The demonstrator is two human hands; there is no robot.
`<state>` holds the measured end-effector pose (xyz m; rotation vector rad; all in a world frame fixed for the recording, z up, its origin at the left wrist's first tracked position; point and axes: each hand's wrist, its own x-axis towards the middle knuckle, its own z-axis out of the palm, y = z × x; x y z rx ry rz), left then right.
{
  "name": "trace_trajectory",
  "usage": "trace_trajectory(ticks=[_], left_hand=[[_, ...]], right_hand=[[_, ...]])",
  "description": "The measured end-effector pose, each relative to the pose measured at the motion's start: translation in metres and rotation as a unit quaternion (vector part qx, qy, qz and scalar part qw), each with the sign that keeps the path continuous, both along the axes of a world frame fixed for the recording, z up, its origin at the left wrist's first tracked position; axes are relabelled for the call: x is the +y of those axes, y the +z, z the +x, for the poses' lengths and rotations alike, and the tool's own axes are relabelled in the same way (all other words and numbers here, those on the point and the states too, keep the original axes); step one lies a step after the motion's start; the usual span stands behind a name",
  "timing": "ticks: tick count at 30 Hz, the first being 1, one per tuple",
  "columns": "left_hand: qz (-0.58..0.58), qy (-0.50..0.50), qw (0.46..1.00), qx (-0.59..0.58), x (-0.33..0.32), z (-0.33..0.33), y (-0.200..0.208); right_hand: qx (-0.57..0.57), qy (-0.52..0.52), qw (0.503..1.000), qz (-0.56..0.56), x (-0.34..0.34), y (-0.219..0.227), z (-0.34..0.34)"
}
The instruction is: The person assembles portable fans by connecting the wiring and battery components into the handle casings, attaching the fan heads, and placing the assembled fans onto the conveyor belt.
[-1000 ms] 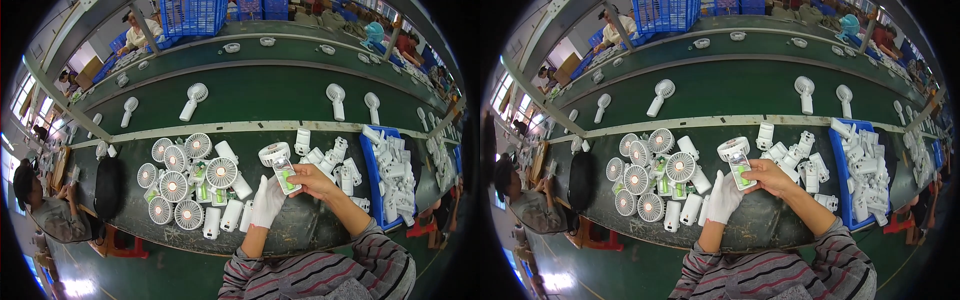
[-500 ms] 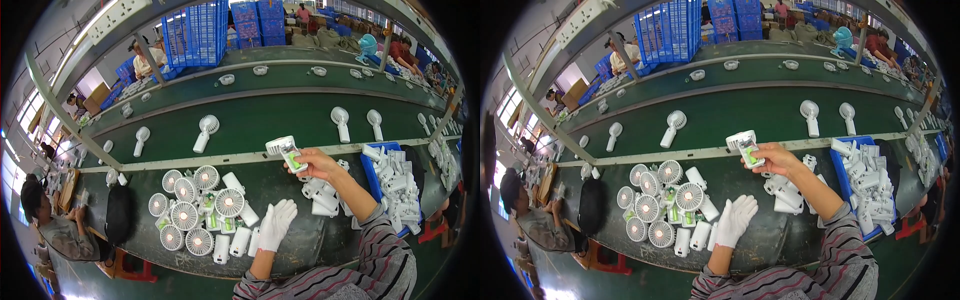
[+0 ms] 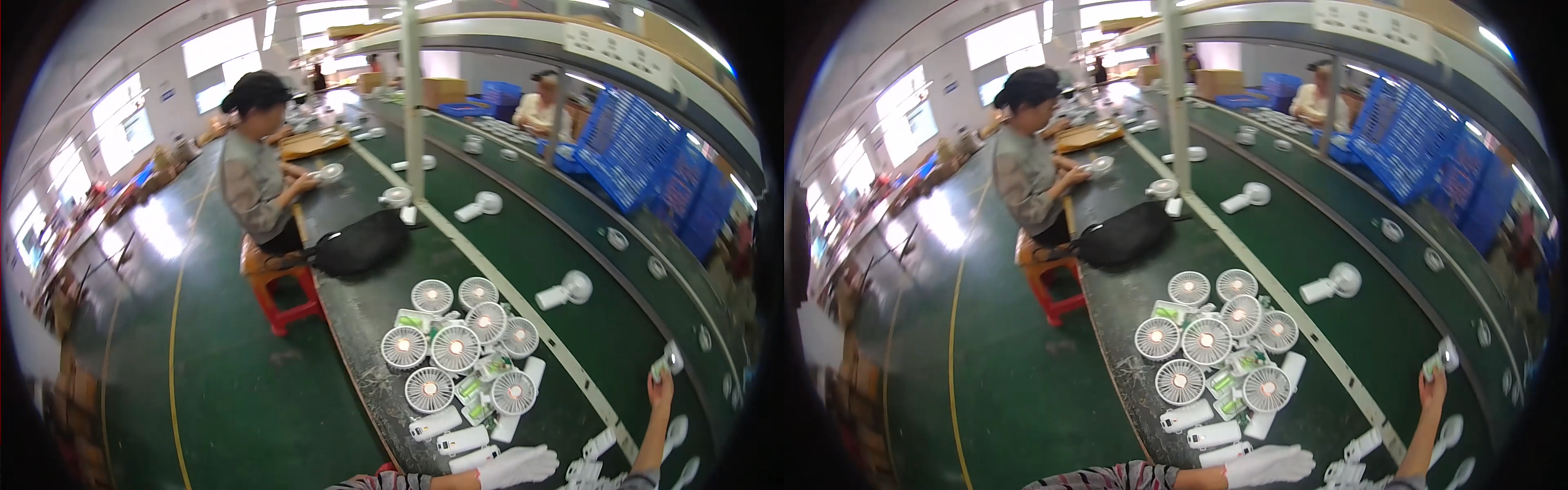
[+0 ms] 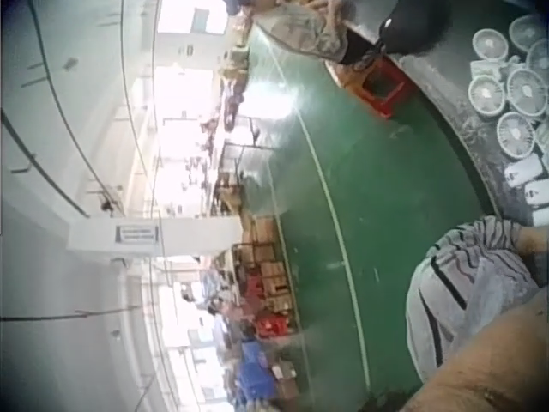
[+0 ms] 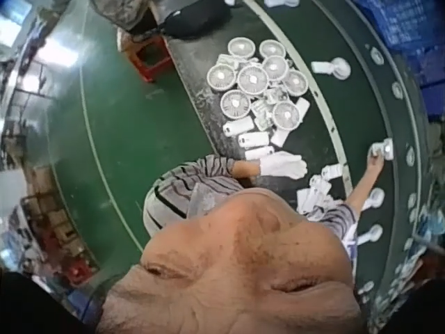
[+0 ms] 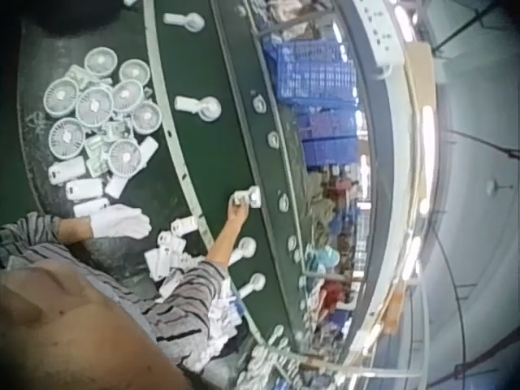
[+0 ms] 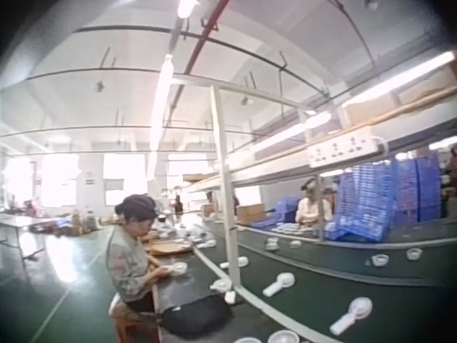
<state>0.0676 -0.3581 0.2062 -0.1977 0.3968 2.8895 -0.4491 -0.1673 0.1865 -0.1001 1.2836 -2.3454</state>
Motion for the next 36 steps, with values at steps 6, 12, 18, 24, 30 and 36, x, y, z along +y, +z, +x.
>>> trace_trajectory(ticks=[6, 12, 18, 24, 30, 36], left_hand=[[-0.032, 0.126, 0.991, -0.021, -0.006, 0.016, 0.024], [-0.043, 0.120, 0.992, -0.026, -0.005, 0.005, 0.030], [-0.029, 0.092, 0.995, 0.009, 0.001, 0.005, 0.003], [-0.021, 0.043, 0.998, 0.038, 0.007, -0.001, -0.009], [-0.028, 0.066, 0.997, 0.024, 0.012, -0.003, -0.014], [-0.056, 0.091, 0.993, 0.057, 0.010, 0.002, -0.015]], right_hand=[[-0.065, 0.008, 0.995, 0.077, -0.018, -0.050, 0.003], [-0.089, -0.021, 0.991, 0.102, 0.024, -0.041, 0.000], [-0.077, -0.030, 0.983, 0.163, 0.039, -0.038, 0.017], [0.056, -0.165, 0.957, 0.234, 0.104, -0.045, -0.013], [0.092, -0.187, 0.893, 0.398, 0.087, 0.000, 0.042], [0.147, -0.031, 0.927, 0.344, 0.058, 0.104, 0.160]])
